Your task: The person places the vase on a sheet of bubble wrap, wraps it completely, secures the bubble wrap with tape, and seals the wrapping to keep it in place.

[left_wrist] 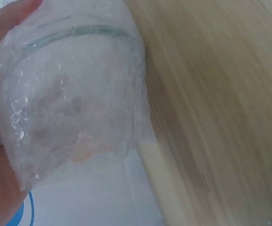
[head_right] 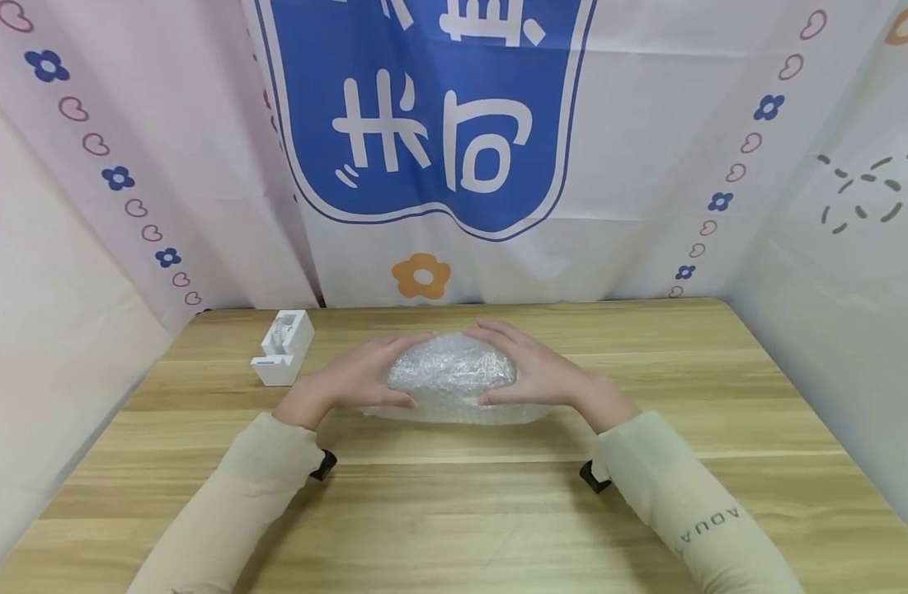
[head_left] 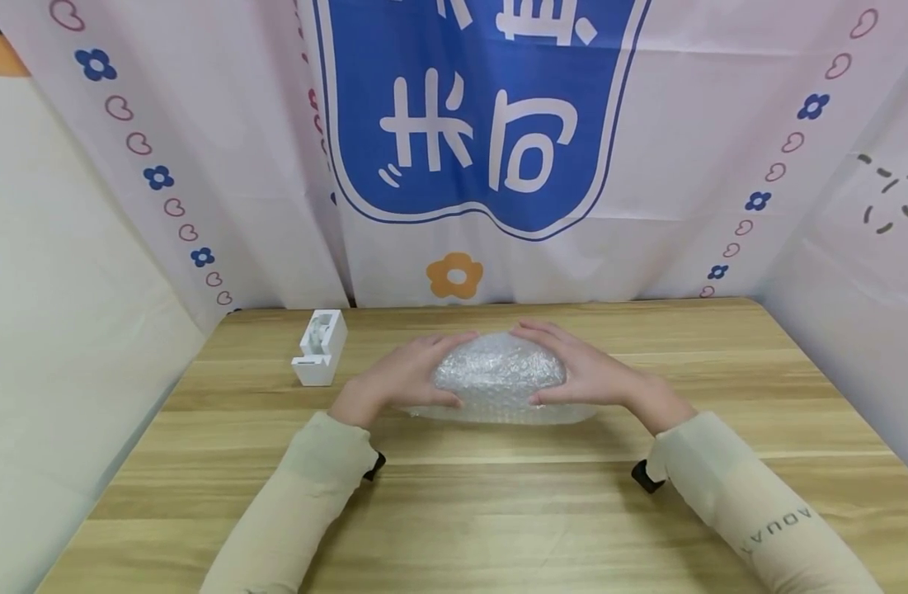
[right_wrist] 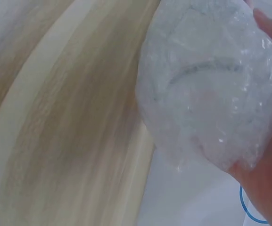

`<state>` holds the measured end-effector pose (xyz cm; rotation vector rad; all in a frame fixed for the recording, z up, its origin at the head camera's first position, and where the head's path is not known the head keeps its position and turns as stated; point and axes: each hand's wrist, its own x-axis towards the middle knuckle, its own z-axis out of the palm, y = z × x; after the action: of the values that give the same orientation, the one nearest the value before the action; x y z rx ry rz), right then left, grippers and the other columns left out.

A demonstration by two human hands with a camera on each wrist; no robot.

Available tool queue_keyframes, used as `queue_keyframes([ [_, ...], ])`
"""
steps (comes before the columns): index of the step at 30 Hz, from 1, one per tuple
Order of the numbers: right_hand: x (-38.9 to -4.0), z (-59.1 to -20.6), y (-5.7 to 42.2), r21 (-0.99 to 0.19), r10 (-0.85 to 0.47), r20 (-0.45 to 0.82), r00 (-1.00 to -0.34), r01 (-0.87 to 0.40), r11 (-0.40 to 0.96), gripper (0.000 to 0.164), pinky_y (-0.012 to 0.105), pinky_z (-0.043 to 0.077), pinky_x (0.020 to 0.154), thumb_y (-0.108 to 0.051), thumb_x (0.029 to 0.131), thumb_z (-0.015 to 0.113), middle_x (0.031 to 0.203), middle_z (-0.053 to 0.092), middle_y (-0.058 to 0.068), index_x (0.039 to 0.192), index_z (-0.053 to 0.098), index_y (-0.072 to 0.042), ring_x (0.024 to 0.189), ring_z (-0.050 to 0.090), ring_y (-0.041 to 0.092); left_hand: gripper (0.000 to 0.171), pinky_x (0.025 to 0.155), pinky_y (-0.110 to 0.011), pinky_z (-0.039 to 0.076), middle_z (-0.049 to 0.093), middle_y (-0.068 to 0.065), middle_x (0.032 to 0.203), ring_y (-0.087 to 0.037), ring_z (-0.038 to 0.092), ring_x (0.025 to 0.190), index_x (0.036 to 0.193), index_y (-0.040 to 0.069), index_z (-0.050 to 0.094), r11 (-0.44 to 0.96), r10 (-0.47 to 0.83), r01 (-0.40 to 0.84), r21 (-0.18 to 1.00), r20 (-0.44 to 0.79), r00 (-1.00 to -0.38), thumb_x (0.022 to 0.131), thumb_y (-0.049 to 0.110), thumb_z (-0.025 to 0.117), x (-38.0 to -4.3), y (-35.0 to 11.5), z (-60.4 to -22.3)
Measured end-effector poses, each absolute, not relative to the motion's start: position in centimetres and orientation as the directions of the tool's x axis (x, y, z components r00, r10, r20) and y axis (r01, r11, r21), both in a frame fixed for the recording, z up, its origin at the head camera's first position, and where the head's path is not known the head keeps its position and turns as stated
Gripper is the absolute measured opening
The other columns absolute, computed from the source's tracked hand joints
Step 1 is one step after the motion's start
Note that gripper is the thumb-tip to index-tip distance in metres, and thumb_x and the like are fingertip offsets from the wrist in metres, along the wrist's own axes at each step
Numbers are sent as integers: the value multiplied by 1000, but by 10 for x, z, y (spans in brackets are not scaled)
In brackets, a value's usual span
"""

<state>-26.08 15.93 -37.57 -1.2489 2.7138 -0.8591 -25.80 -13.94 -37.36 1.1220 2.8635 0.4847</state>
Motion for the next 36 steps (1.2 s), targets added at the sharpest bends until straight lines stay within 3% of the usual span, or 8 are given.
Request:
queue_keyframes([
  [7, -260, -377, 159, -521, -695, 177, -697, -665, 535, 73, 62, 28, 97, -55, 80, 63, 152, 19, -3, 143, 30, -37, 134, 23, 26, 93, 98, -43, 38, 42, -6, 140, -23, 43, 122, 147, 25, 27, 670, 674, 653, 354, 78, -734, 71, 52, 74, -261, -141, -372],
  [19, -266, -376, 162, -598, -710, 143, -690, -632, 494, 56, 62, 24, 100, -44, 87, 60, 151, 22, 1, 138, 41, -30, 135, 23, 31, 84, 99, -43, 36, 40, 3, 142, -18, 42, 124, 144, 35, 30, 638, 693, 632, 440, 29, -720, 73, 53, 71, -267, -141, -371],
  [27, -265, -376, 162, -600, -723, 171, -670, -652, 463, 54, 59, 20, 104, -42, 89, 57, 153, 18, 0, 138, 40, -29, 137, 18, 27, 84, 102, -42, 33, 38, 4, 143, -17, 38, 127, 145, 36, 28, 639, 691, 610, 469, 0, -723, 74, 56, 69, -267, -141, -367],
  [36, -265, -378, 161, -633, -704, 194, -683, -636, 442, 52, 61, 20, 102, -36, 91, 56, 149, 26, 3, 140, 40, -25, 135, 22, 27, 84, 102, -48, 31, 29, 2, 149, -17, 29, 132, 144, 44, 22, 623, 664, 577, 528, 33, -747, 74, 58, 68, -267, -142, -374],
])
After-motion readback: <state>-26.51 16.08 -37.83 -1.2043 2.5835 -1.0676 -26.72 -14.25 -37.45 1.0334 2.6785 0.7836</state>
